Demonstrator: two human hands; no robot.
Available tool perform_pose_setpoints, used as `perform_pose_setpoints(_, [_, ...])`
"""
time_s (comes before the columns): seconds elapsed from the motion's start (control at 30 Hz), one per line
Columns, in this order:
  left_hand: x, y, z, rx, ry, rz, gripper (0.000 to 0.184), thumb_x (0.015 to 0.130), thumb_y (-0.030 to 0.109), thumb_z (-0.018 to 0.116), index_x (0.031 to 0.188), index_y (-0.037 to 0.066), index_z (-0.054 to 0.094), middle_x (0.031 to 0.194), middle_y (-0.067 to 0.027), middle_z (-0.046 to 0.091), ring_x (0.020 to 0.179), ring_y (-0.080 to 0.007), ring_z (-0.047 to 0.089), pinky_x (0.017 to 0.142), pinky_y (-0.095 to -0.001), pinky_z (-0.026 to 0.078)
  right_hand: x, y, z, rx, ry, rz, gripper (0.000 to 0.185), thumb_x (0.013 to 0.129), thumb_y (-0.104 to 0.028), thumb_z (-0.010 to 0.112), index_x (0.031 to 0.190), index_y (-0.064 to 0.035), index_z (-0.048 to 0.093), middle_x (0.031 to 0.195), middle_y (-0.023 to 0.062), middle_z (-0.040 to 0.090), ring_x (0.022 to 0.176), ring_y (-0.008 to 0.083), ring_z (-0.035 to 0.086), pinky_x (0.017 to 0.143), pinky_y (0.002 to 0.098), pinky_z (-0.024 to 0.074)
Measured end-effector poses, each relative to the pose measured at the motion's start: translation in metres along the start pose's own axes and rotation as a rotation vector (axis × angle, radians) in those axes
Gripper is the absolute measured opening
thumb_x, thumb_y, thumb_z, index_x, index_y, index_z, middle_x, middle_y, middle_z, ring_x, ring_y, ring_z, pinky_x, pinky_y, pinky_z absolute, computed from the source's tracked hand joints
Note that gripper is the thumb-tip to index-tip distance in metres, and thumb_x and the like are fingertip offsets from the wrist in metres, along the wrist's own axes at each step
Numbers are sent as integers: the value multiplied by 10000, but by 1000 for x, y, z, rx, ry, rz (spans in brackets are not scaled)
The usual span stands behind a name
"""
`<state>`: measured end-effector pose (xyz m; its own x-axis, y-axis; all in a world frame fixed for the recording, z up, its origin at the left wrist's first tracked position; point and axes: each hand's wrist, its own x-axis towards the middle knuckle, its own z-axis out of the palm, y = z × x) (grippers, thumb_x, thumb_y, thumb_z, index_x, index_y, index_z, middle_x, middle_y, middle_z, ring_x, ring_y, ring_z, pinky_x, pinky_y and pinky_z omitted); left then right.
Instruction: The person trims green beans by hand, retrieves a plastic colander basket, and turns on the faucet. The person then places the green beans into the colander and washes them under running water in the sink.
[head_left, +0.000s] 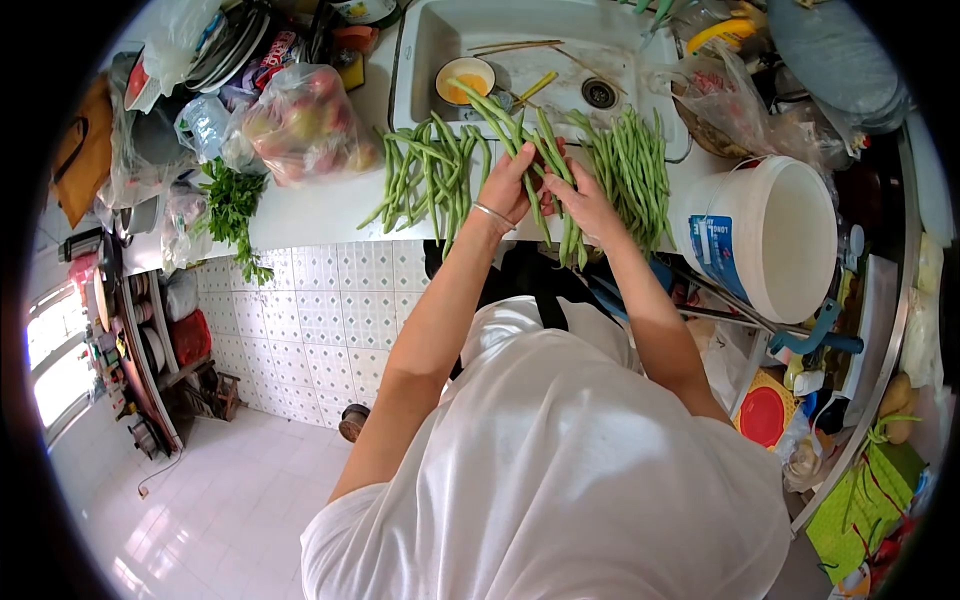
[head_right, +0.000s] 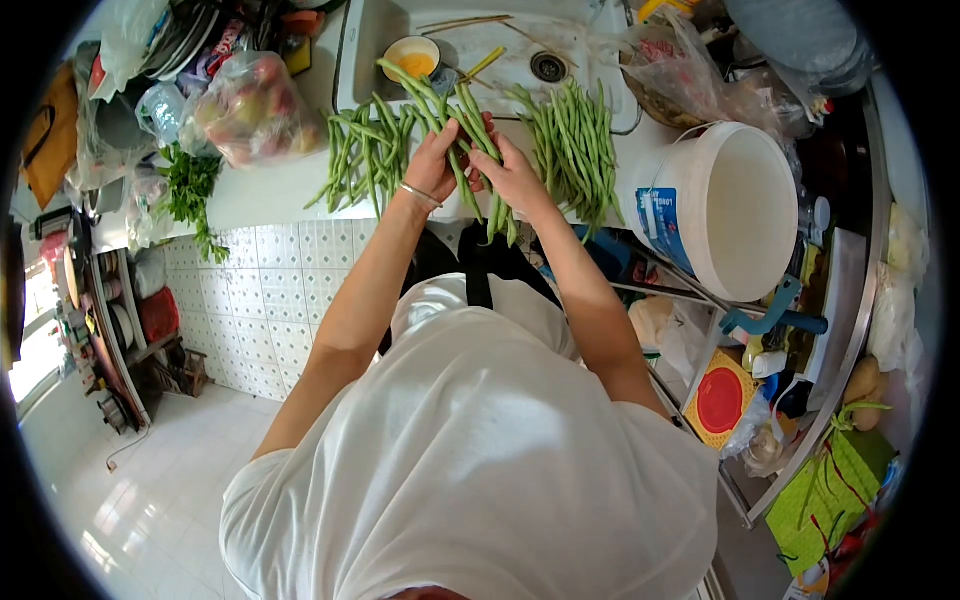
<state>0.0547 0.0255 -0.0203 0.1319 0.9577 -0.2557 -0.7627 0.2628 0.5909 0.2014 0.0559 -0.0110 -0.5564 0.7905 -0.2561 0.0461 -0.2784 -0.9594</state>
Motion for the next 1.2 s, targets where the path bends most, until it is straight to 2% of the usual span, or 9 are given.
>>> perform_pose_setpoints(0.1, [5, -3, 5, -48, 107, 65, 342, 937, 289, 435, 1129, 14, 497, 1131, -118, 570, 925, -191, 569, 747, -312, 474, -1, -4, -1, 117, -41, 128, 232, 906, -184, 505, 1086, -40, 515, 860, 32, 561, 728, 107, 552, 624, 248, 490])
perform_pose_setpoints(0.2, [8, -1, -3, -90, 242, 137, 238, 943, 234, 415, 1031, 31, 503, 1138, -159, 563, 1023, -258, 575, 791, -324, 496, -3, 3, -3, -176, -3, 25, 222, 895, -161, 497, 1068, -20, 500, 814, 55, 555, 717, 145, 596, 584, 266, 504])
perform_pose_setpoints(0.33, [4, 15, -10, -220, 222, 195, 176, 935, 189, 427, 1009, 39, 481, 1141, -166, 561, 1034, -285, 568, 801, -347, 502, -3, 7, -21, 70, 314, 95, 165, 901, -147, 454, 1008, -23, 476, 798, 81, 551, 629, 143, 584, 532, 259, 499])
perform_pose_setpoints(0.57, [-2, 6, 6, 140, 309, 87, 159, 910, 186, 476, 1040, 97, 494, 1069, -70, 578, 950, -180, 575, 806, -318, 489, 15, -41, 7, -451, 227, -150, 293, 840, -267, 574, 985, -22, 501, 805, 113, 599, 674, 213, 612, 590, 315, 472])
perform_pose_setpoints(0.73, [-4, -9, 6, 437, 268, 151, 355, 873, 76, 498, 1214, 90, 401, 1065, -21, 529, 952, -152, 539, 808, -329, 471, 34, -27, 18, -529, 275, -243, 388, 774, -347, 639, 960, -19, 547, 848, 169, 624, 746, 296, 612, 664, 345, 467])
perform_pose_setpoints(0.87, [-17, -1, 6, 192, 151, 131, 449, 884, 85, 486, 1313, 107, 355, 1065, -18, 534, 913, -148, 544, 804, -295, 462, 33, -11, 7, -319, 100, -153, 345, 803, -273, 591, 1001, 5, 542, 792, 135, 624, 694, 232, 610, 640, 322, 465])
perform_pose_setpoints(0.93, [-14, 3, -2, 175, 221, 21, 364, 903, 152, 485, 1256, 86, 425, 1020, -16, 561, 894, -141, 553, 788, -286, 461, 32, -21, 6, -241, 38, 81, 315, 813, -242, 573, 1008, 4, 539, 743, 81, 604, 598, 152, 578, 575, 288, 454])
perform_pose_setpoints(0.97, [-12, 3, -3, 215, 292, 63, 316, 917, 215, 478, 1199, 71, 482, 983, -21, 589, 850, -136, 571, 745, -280, 463, 30, -25, 7, -228, 41, 76, 241, 822, -217, 557, 971, -27, 547, 679, 22, 554, 531, 85, 524, 498, 241, 412])
perform_pose_setpoints(1.2, [-22, 7, -1, 462, 232, -82, 293, 906, 255, 516, 1129, 66, 530, 978, -34, 618, 810, -125, 582, 705, -276, 469, 50, -47, 3, 183, 231, 34, 198, 809, -226, 626, 920, -86, 542, 663, -34, 481, 486, 50, 397, 445, 210, 337])
